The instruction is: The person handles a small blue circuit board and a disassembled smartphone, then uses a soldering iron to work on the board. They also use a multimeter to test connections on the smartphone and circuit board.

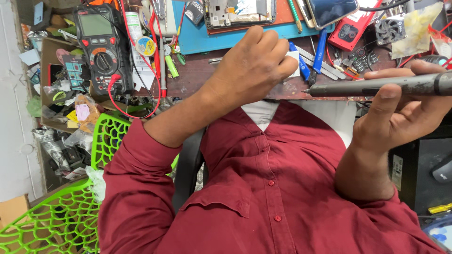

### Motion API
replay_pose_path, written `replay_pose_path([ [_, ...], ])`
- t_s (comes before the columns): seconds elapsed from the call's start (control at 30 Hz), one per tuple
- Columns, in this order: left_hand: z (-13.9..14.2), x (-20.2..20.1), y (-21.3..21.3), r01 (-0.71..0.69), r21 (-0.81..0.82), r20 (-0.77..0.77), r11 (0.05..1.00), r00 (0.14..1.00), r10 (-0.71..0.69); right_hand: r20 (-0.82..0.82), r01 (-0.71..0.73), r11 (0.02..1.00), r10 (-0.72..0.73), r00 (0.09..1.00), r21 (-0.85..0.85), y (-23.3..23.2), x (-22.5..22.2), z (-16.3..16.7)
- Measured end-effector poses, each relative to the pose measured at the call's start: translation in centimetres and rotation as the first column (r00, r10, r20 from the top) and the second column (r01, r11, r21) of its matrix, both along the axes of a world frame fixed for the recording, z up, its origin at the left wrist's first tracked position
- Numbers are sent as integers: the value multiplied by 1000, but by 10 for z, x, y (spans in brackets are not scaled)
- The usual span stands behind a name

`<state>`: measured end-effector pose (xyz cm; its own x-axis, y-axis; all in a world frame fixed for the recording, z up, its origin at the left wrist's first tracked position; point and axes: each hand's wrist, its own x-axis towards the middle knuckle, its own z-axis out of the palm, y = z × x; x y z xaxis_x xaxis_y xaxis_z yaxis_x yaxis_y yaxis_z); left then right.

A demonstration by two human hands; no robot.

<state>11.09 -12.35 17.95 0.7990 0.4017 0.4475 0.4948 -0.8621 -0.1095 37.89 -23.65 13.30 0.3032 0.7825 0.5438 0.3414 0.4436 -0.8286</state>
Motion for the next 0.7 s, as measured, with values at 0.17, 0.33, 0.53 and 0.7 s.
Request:
replay_pose_path([
  [0.17,-2,5,8,64,49,-96,997,994,-59,24,-10,1000,10,1000,-7,-2,2,-1],
  [0.33,-18,-6,30,117,-180,221,977,972,-76,-17,-8,1000,8,1000,11,0,2,-3],
  [0.53,-56,-51,57,-329,-313,209,891,891,403,-46,20,1000,-19,999,22,-3,4,-4],
  [0.7,-90,-60,78,-397,-196,307,896,844,441,-56,12,999,-10,998,48,-2,-1,-1],
])
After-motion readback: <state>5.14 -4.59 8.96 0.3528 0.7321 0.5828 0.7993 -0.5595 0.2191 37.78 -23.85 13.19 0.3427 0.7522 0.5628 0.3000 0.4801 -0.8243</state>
